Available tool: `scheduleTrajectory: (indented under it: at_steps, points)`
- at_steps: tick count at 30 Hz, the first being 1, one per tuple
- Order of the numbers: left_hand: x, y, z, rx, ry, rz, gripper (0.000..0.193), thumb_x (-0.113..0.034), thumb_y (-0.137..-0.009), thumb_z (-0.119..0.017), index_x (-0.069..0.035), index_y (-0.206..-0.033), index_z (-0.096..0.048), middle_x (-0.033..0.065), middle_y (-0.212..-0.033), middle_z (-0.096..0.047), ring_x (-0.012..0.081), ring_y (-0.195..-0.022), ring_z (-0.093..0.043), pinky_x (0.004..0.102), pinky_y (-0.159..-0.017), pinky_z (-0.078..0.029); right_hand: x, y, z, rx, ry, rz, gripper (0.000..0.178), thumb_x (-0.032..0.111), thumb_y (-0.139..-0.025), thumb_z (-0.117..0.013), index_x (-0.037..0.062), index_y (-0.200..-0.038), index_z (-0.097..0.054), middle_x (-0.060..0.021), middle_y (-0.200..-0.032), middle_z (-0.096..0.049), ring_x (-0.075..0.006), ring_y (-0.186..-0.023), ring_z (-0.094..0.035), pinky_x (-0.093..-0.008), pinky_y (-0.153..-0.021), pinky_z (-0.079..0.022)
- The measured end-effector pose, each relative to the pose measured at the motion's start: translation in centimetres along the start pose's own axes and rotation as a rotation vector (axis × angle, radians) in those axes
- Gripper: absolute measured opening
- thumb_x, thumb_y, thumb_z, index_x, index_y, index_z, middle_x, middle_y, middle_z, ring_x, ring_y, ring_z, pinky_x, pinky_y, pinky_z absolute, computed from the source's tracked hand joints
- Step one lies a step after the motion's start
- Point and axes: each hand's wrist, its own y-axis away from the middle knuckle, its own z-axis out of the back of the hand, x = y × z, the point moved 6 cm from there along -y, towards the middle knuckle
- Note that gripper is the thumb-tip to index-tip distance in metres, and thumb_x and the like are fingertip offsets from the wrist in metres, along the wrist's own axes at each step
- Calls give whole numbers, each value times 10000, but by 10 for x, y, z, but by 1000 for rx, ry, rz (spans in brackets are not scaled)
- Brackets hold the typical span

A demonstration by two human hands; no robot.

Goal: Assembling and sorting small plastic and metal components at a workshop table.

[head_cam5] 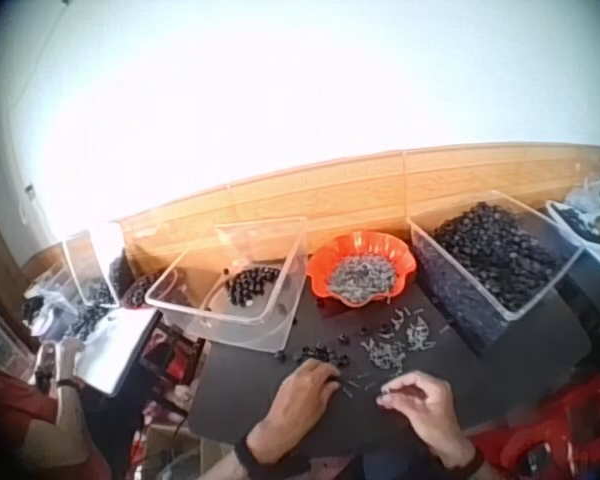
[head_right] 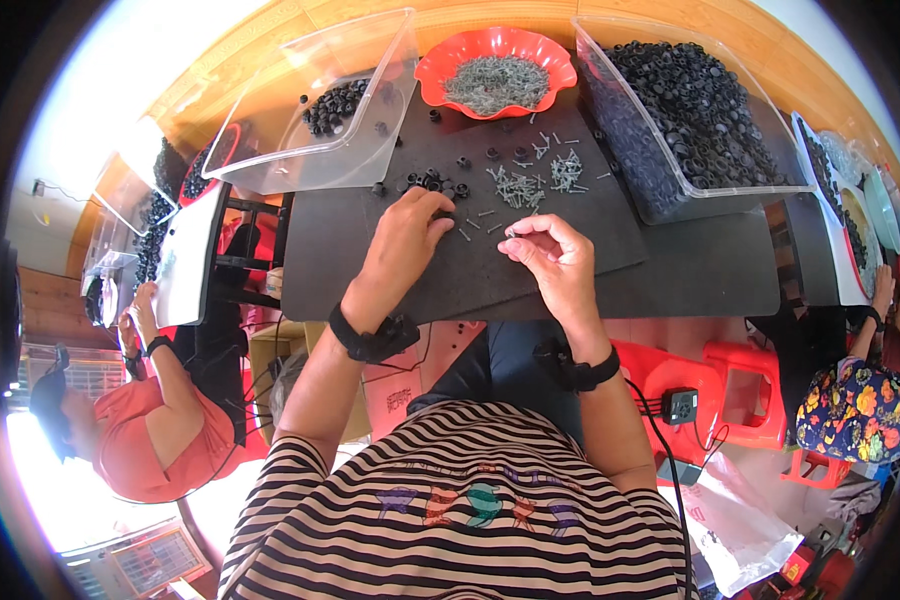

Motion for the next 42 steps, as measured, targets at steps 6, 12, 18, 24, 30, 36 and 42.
scheduleTrajectory:
  at_steps: [6, 12, 18, 24, 30, 36, 42]
  points:
    - [-15, 10, -21, 139, 997, 430, 214, -29, -883, -639, -6, -1096, -620, 102, -1058, -650, 182, -938, -656, 280, -800, -535, 6, 3, 3, -40, 38, 117, 119, -52, -868, -640, -49, -984, -614, -84, -987, -616, -198, -891, -678, -281, -787, -561]
    - [-7, 25, -55, 184, 1722, 598, 232, -10, -950, -545, -14, -1179, -583, 116, -1122, -626, 171, -984, -642, 260, -884, -544, 5, 7, -2, -81, -54, 77, 125, -63, -853, -652, -50, -973, -618, -78, -986, -606, -174, -881, -665, -266, -795, -544]
    - [-2, 27, -61, 229, 1814, 565, 256, -52, -939, -582, -15, -1192, -567, 112, -1086, -651, 174, -969, -654, 261, -845, -553, 22, 5, -15, -65, 113, 243, 130, -73, -831, -672, -42, -942, -611, -73, -945, -607, -136, -848, -639, -245, -763, -525]
    - [5, 26, -65, 226, 1867, 528, 235, -66, -932, -598, -22, -1161, -576, 104, -1068, -655, 171, -958, -655, 261, -830, -556, 39, 0, -21, -58, 333, 322, 155, -57, -791, -709, -25, -920, -630, -85, -889, -624, -138, -781, -643, -249, -685, -535]
    - [4, 26, -64, 229, 1880, 530, 228, -59, -933, -595, -24, -1158, -585, 93, -1054, -654, 166, -955, -654, 262, -832, -556, 54, -6, -29, -10, 545, 427, 134, -45, -781, -704, -10, -897, -648, -97, -861, -640, -170, -718, -662, -263, -622, -543]
    - [3, 26, -63, 230, 1881, 535, 221, -53, -935, -591, -20, -1153, -592, 74, -1046, -646, 152, -933, -649, 263, -836, -555, 58, -8, -35, 8, 595, 429, 130, -54, -774, -701, -4, -889, -664, -87, -846, -643, -175, -719, -669, -268, -607, -536]
    - [2, 27, -61, 227, 1851, 540, 222, -54, -931, -600, -18, -1150, -592, 59, -1044, -634, 140, -917, -640, 265, -840, -552, 56, -8, -36, 17, 609, 443, 142, -58, -751, -718, -2, -875, -676, -89, -844, -648, -168, -705, -660, -264, -608, -525]
